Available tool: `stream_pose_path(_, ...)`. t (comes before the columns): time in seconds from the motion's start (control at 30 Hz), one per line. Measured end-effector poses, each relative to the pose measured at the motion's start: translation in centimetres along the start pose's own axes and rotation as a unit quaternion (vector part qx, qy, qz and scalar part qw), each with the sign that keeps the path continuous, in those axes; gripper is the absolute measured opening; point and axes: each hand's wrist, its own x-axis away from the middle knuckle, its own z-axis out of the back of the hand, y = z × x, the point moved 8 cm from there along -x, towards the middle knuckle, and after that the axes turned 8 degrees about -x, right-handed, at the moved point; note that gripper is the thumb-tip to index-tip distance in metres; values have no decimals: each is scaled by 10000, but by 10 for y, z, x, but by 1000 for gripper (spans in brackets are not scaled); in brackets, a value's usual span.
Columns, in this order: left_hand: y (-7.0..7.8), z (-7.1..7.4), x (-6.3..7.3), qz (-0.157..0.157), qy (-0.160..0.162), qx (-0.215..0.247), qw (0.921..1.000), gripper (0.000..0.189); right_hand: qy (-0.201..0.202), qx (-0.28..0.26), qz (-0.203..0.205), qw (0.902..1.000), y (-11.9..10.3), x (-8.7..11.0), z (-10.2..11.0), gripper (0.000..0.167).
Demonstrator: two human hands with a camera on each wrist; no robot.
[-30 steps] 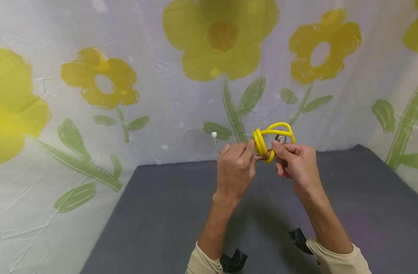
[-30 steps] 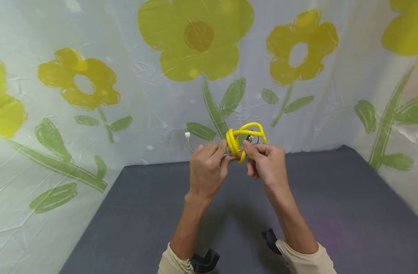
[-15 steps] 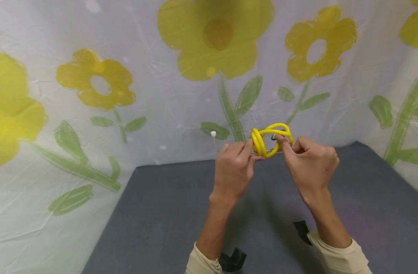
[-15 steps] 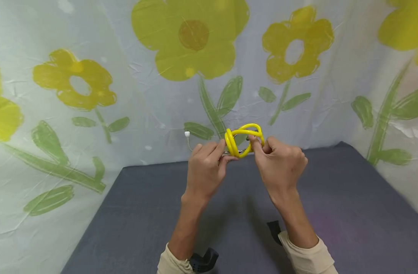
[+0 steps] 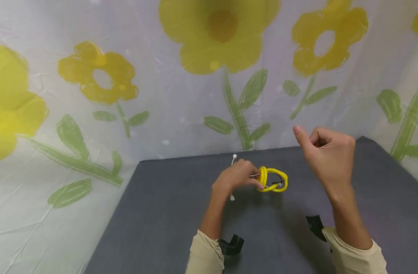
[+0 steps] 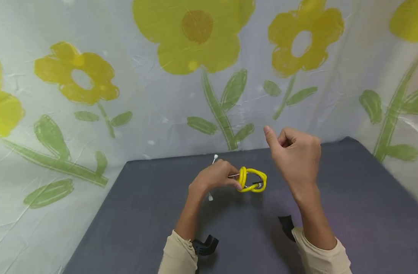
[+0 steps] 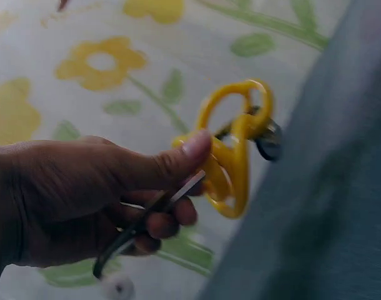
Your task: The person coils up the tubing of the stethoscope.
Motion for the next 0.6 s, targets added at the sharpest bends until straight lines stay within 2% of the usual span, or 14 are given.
stream_pose_path(0.07,-2,-24,-5,-34,-701,98,9975,26,-175,202,-153,9995,4,3,-4,55)
stream_pose_path(0.13,-2,-42,-5,-29,-1273,156,9917,25,-345,403,-308,9981,7,7,-7,54)
stream_pose_path(0.2,-1,-52,-3,24,-1638,200,9863,26,-512,589,-416,9961,9,8,-10,53)
stream_pose_path(0.27,-1,-54,-1,173,-1801,253,9832,31,-711,735,-486,9936,9,8,-13,52)
stream_pose_path(0.37,-1,-46,2,494,-1757,203,9830,48,-1294,934,-626,9852,13,6,-21,46)
stream_pose_path(0.43,-4,-39,5,731,-1684,202,9828,52,-1878,1079,-861,9725,20,8,-28,45)
stream_pose_path(0.47,-5,-34,7,810,-1585,160,9839,47,-2185,1189,-979,9636,25,10,-32,46)
stream_pose_path(0.53,-10,-24,13,936,-1306,164,9869,33,-2864,1362,-1258,9400,39,16,-41,55)
stream_pose_path(0.6,-16,-13,22,1011,-860,109,9911,47,-3539,1585,-1482,9098,57,26,-50,63)
